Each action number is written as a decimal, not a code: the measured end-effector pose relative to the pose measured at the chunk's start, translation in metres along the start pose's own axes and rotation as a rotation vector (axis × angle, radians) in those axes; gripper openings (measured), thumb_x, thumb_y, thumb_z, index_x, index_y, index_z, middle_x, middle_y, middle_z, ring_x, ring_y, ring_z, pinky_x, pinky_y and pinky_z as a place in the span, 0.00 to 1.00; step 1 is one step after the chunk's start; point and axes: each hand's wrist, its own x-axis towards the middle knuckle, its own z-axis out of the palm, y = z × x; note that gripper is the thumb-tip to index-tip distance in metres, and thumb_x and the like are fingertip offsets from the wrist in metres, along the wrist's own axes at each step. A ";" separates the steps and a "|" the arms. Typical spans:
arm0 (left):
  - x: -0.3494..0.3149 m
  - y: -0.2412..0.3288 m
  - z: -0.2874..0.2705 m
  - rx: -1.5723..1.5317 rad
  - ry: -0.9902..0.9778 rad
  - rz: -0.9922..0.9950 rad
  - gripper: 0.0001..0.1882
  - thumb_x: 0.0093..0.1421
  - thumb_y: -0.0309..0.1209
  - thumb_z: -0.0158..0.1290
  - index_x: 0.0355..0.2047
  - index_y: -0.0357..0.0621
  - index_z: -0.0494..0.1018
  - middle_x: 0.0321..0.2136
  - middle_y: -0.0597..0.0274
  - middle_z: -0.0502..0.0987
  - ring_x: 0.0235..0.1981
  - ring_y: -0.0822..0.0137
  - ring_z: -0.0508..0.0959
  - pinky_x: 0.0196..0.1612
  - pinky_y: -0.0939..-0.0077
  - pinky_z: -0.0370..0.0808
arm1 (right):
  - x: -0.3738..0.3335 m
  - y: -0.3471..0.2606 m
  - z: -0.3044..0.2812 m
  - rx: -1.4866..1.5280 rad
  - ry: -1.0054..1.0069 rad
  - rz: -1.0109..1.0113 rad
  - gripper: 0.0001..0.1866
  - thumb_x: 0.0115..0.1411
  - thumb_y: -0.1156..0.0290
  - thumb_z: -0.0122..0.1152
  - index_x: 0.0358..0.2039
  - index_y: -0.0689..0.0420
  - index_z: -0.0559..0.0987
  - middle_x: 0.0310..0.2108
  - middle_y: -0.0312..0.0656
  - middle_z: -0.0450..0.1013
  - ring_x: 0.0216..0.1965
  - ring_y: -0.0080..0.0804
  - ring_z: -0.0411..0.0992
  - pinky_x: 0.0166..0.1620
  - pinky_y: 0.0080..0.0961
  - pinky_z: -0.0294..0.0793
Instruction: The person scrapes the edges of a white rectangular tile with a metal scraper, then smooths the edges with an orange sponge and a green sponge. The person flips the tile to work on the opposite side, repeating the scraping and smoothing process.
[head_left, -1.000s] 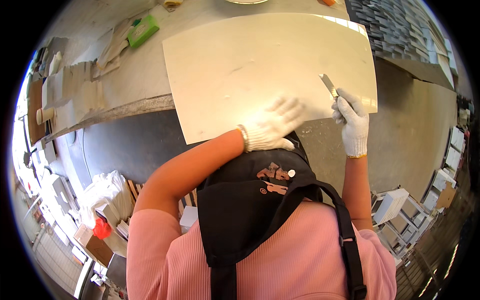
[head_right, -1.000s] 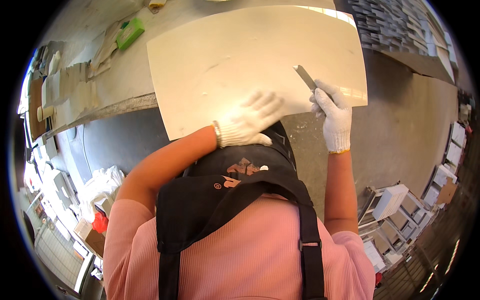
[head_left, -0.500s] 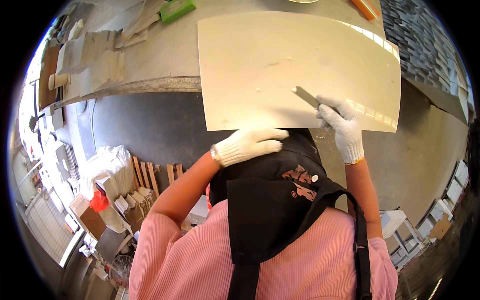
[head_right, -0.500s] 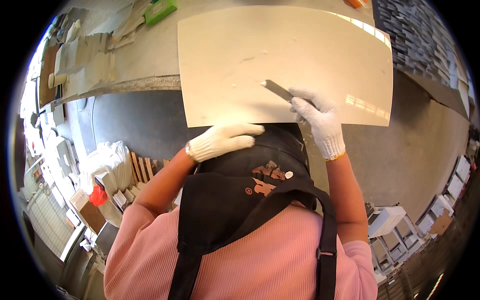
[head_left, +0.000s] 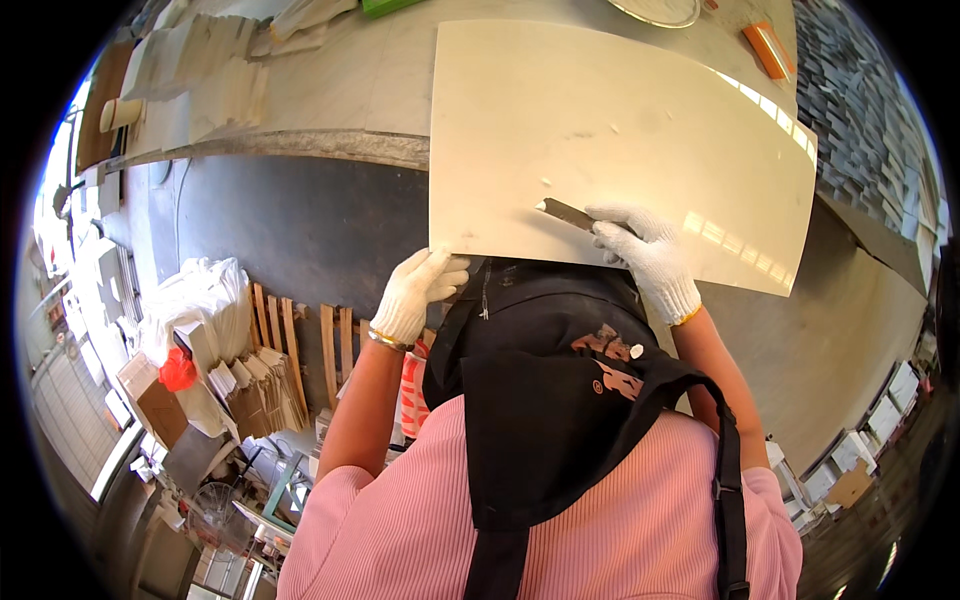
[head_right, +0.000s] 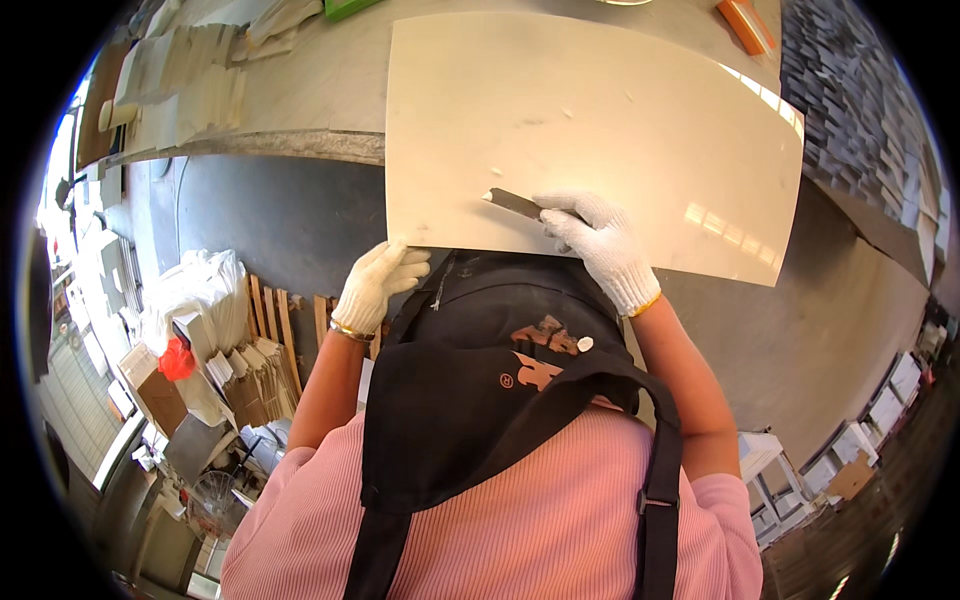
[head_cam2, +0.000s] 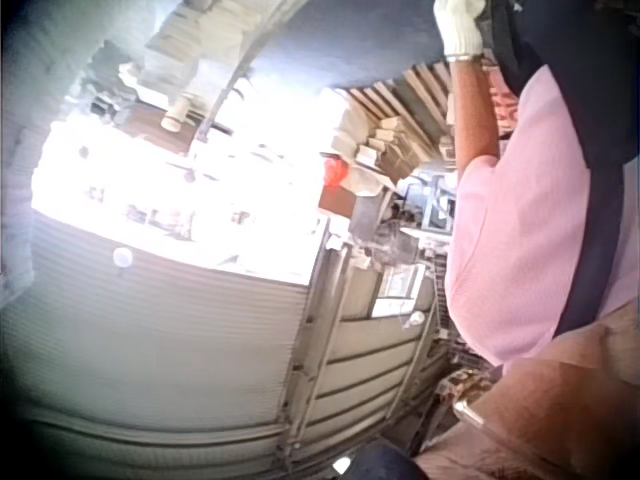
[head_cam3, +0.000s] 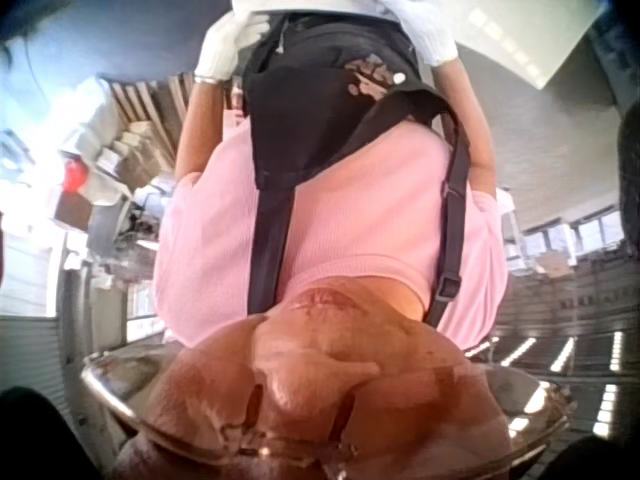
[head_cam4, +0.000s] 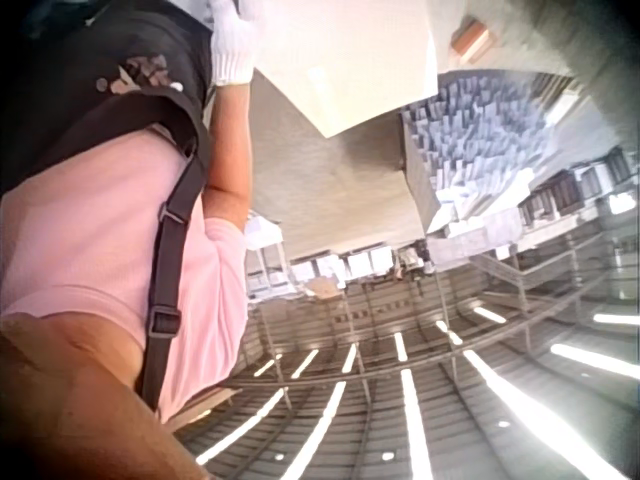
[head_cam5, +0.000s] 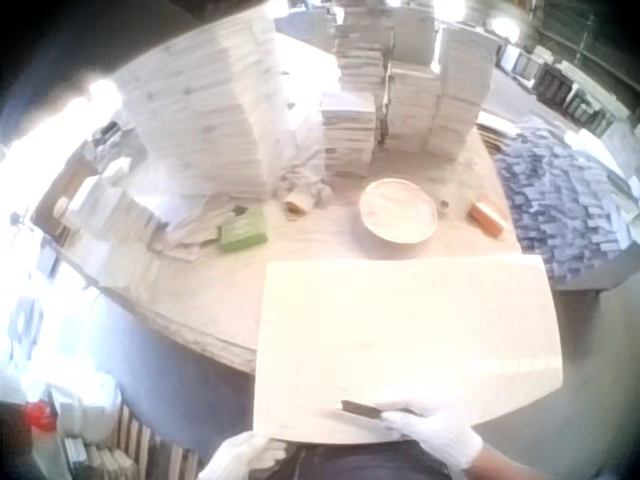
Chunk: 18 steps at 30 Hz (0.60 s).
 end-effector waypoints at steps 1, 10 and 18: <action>-0.001 0.001 0.001 -0.010 -0.001 0.000 0.30 0.68 0.48 0.53 0.56 0.31 0.71 0.48 0.47 0.80 0.44 0.65 0.81 0.46 0.75 0.76 | 0.003 0.000 0.002 -0.023 -0.008 -0.008 0.14 0.64 0.69 0.62 0.49 0.60 0.83 0.33 0.35 0.79 0.29 0.16 0.71 0.34 0.16 0.71; 0.005 -0.007 -0.002 -0.023 -0.009 0.057 0.29 0.69 0.47 0.53 0.55 0.28 0.72 0.48 0.46 0.80 0.45 0.62 0.82 0.49 0.73 0.76 | 0.020 0.011 0.013 -0.495 0.068 -0.500 0.10 0.62 0.74 0.64 0.44 0.56 0.85 0.35 0.41 0.82 0.33 0.28 0.79 0.39 0.25 0.77; 0.001 0.000 0.000 0.021 0.020 -0.002 0.29 0.69 0.47 0.52 0.55 0.30 0.72 0.48 0.47 0.81 0.46 0.60 0.82 0.51 0.70 0.75 | 0.025 0.016 0.007 -0.538 0.125 -0.668 0.12 0.62 0.76 0.63 0.47 0.57 0.83 0.35 0.41 0.82 0.34 0.29 0.80 0.38 0.26 0.78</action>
